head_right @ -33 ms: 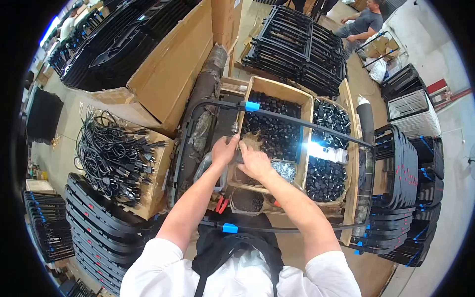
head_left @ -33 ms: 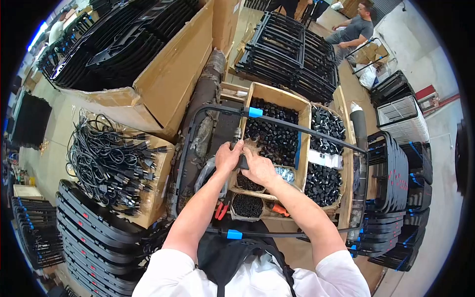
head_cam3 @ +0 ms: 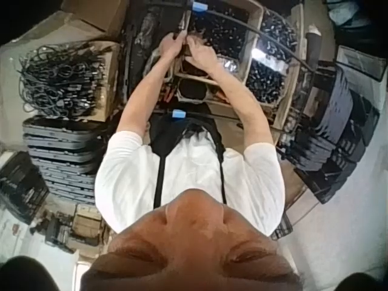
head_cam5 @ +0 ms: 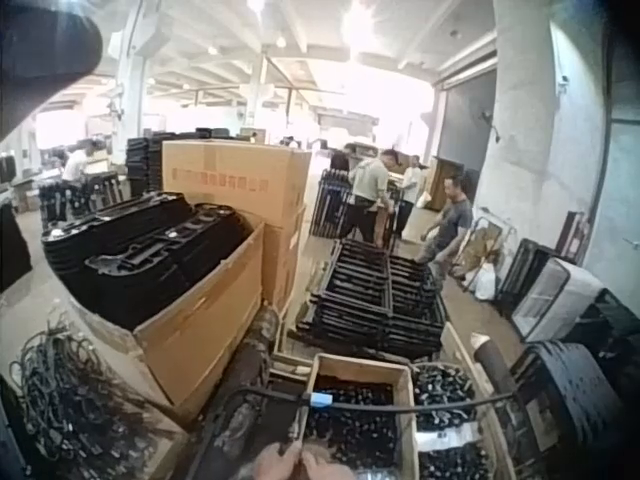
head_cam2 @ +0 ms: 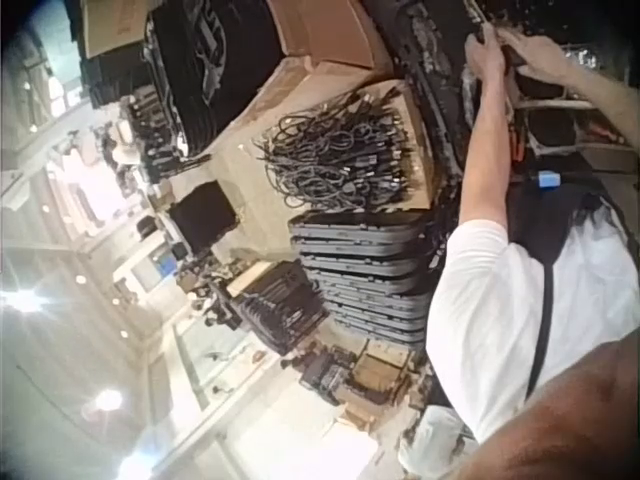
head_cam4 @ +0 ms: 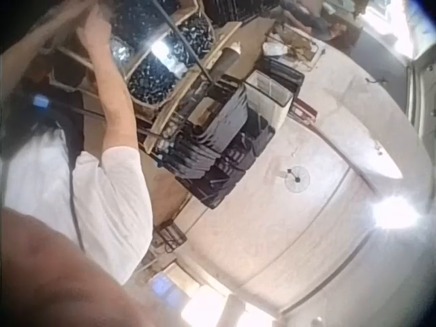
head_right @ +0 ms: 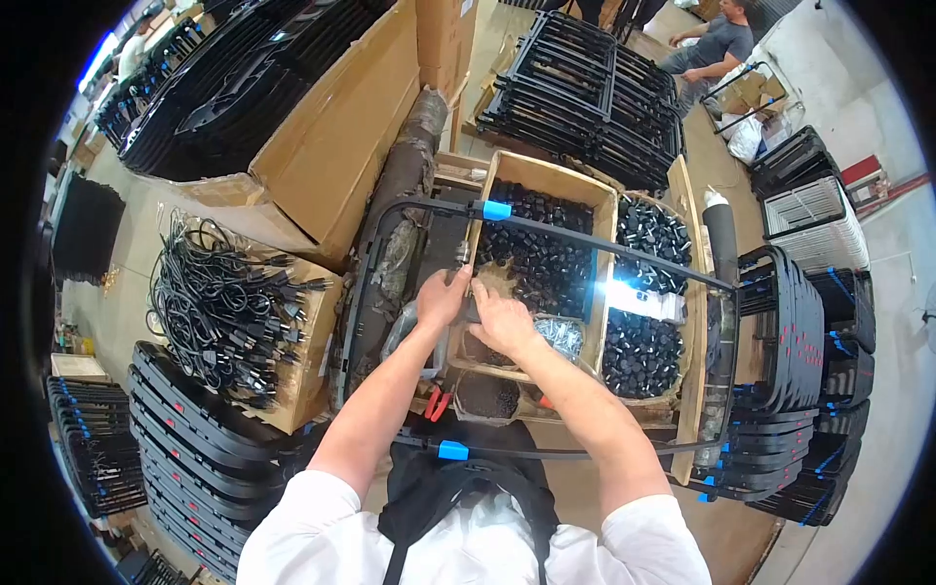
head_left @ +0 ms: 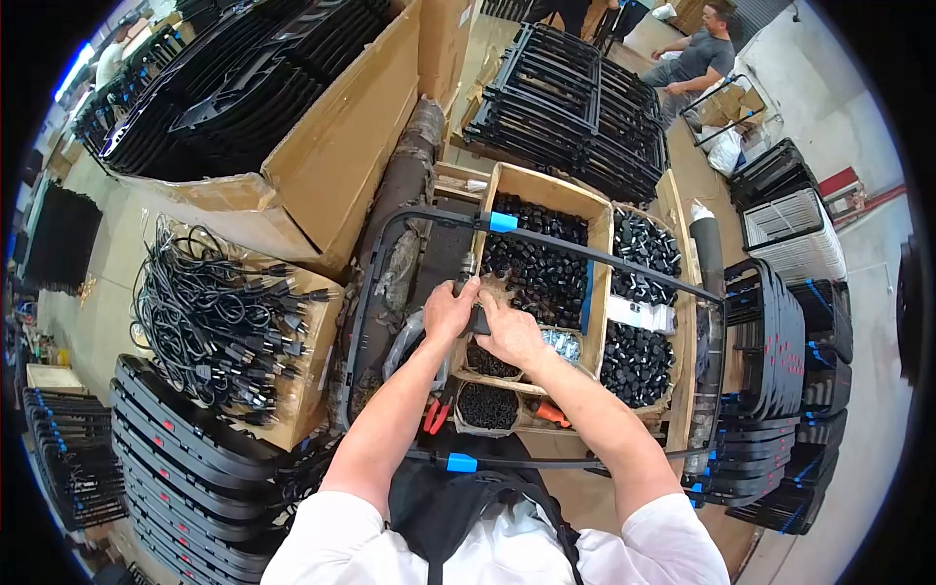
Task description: Assembling treadmill console components by attaching plastic housings, connecting wiring harnesses, and securing them with screws using an electric screwdriver.
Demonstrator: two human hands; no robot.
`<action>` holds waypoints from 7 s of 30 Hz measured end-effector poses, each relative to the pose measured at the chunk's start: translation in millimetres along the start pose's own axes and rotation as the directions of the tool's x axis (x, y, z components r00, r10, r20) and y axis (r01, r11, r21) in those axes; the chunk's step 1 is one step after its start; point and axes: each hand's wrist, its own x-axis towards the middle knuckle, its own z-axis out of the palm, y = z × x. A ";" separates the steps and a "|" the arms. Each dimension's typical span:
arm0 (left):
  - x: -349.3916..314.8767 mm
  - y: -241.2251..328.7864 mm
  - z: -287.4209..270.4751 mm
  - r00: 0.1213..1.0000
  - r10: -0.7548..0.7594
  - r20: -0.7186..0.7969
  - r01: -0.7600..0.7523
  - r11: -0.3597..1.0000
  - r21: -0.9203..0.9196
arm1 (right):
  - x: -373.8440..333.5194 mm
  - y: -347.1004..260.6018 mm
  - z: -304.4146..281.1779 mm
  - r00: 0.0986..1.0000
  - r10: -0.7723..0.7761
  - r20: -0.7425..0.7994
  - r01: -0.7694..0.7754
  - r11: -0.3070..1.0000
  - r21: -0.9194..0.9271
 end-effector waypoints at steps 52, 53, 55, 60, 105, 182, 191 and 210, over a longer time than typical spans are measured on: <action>-3.4 35.2 -4.5 0.987 -0.142 0.071 0.128 0.977 0.168 | -0.5 5.6 13.5 0.997 0.008 -0.081 0.011 0.973 0.229; -4.0 32.5 -5.4 0.991 -0.123 0.046 0.113 0.978 0.176 | -1.6 1.9 11.7 0.997 0.014 -0.080 0.006 0.972 0.236; -5.0 29.2 -6.0 0.993 -0.110 0.039 0.102 0.979 0.178 | -3.1 -0.7 10.9 0.996 0.023 -0.081 -0.003 0.970 0.242; -12.2 20.6 -3.9 0.999 -0.020 -0.047 0.031 0.969 0.244 | -10.8 -5.2 10.3 0.998 0.050 -0.027 -0.045 0.987 0.154; 1.8 65.8 34.8 0.997 0.082 -0.010 -0.071 0.907 0.416 | -11.5 57.0 9.2 0.986 0.148 -0.076 -0.117 0.940 0.321; -412.1 -160.6 -72.6 0.980 -0.183 0.075 0.184 0.983 -0.008 | -358.0 -211.5 132.9 0.991 0.007 0.134 -0.069 0.883 0.464; -401.4 -157.6 -79.3 0.980 -0.164 0.108 0.156 0.985 0.079 | -349.1 -220.2 124.3 0.990 0.048 0.129 -0.098 0.906 0.412; -394.9 -164.5 -73.1 0.984 -0.143 0.104 0.139 0.989 0.043 | -345.6 -227.2 133.3 0.997 0.019 0.078 -0.049 0.917 0.397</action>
